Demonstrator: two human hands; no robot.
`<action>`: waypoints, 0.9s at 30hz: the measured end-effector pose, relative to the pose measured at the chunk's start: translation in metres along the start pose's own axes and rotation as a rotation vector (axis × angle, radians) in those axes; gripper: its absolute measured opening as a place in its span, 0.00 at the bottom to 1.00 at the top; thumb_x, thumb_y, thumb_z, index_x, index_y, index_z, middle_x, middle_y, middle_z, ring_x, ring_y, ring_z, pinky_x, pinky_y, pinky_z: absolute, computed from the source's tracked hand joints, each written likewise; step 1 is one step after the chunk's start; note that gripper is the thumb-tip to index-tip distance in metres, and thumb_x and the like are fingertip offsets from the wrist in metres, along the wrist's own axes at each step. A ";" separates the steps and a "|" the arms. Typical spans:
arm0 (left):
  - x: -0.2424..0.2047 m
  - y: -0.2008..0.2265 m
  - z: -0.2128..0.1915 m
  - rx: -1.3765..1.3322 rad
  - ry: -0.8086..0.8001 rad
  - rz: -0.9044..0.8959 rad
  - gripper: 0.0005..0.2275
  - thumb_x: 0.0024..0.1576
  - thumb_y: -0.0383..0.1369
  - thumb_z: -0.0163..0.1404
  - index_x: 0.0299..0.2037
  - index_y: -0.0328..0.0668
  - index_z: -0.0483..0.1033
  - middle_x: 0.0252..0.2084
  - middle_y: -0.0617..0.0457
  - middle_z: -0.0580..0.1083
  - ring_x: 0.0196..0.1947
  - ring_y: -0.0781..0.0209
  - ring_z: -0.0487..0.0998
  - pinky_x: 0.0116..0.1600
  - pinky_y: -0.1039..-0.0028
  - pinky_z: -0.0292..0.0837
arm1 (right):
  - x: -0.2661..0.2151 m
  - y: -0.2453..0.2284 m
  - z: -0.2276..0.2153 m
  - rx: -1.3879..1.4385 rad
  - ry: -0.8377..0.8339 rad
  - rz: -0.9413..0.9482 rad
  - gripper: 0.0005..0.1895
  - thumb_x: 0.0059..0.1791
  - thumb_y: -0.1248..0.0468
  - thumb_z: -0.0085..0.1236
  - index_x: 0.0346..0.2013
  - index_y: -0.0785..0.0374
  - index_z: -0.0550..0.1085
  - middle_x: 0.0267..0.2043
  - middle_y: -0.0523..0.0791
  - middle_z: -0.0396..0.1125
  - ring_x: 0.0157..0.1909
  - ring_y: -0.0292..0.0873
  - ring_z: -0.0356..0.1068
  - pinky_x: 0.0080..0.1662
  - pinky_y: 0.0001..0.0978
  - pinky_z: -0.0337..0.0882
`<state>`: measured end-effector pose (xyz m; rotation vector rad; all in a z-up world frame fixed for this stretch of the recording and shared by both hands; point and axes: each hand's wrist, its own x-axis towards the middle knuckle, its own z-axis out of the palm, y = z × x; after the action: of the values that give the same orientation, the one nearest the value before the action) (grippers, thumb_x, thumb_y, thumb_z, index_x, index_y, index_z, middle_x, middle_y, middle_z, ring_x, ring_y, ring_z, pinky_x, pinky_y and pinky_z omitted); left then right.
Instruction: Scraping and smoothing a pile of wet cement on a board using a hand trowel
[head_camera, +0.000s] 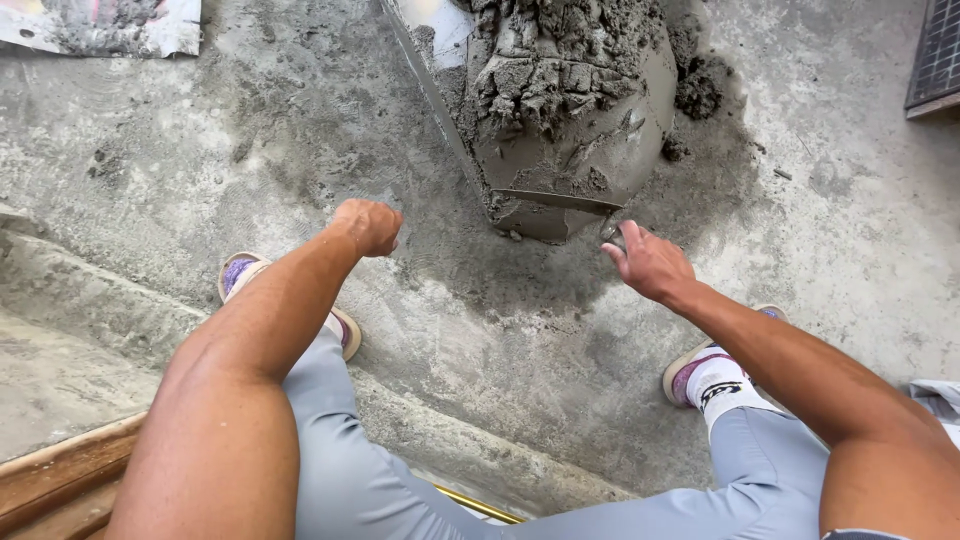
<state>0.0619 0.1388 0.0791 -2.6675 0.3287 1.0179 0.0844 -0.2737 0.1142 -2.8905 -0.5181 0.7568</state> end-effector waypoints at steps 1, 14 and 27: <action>0.002 -0.001 0.002 -0.003 -0.001 0.001 0.18 0.52 0.45 0.43 0.47 0.44 0.72 0.45 0.52 0.75 0.48 0.56 0.75 0.49 0.63 0.71 | 0.002 0.002 0.007 -0.002 -0.002 0.000 0.24 0.50 0.46 0.30 0.52 0.59 0.57 0.46 0.60 0.64 0.42 0.66 0.68 0.45 0.58 0.67; 0.001 0.003 -0.009 -0.059 0.083 -0.001 0.18 0.51 0.45 0.44 0.45 0.42 0.72 0.42 0.49 0.76 0.45 0.52 0.76 0.48 0.59 0.72 | 0.026 -0.014 0.050 -0.054 -0.127 -0.065 0.22 0.51 0.49 0.25 0.46 0.65 0.55 0.37 0.62 0.62 0.40 0.69 0.68 0.44 0.59 0.67; 0.018 0.004 -0.001 -0.053 0.123 0.031 0.19 0.51 0.45 0.43 0.46 0.41 0.72 0.40 0.48 0.77 0.43 0.52 0.77 0.44 0.58 0.73 | -0.004 -0.002 0.094 -0.107 -0.237 -0.138 0.25 0.51 0.52 0.27 0.51 0.73 0.51 0.39 0.62 0.60 0.38 0.71 0.67 0.44 0.60 0.68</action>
<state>0.0743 0.1329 0.0671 -2.7877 0.3748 0.8844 0.0339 -0.2711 0.0342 -2.8376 -0.7978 1.0864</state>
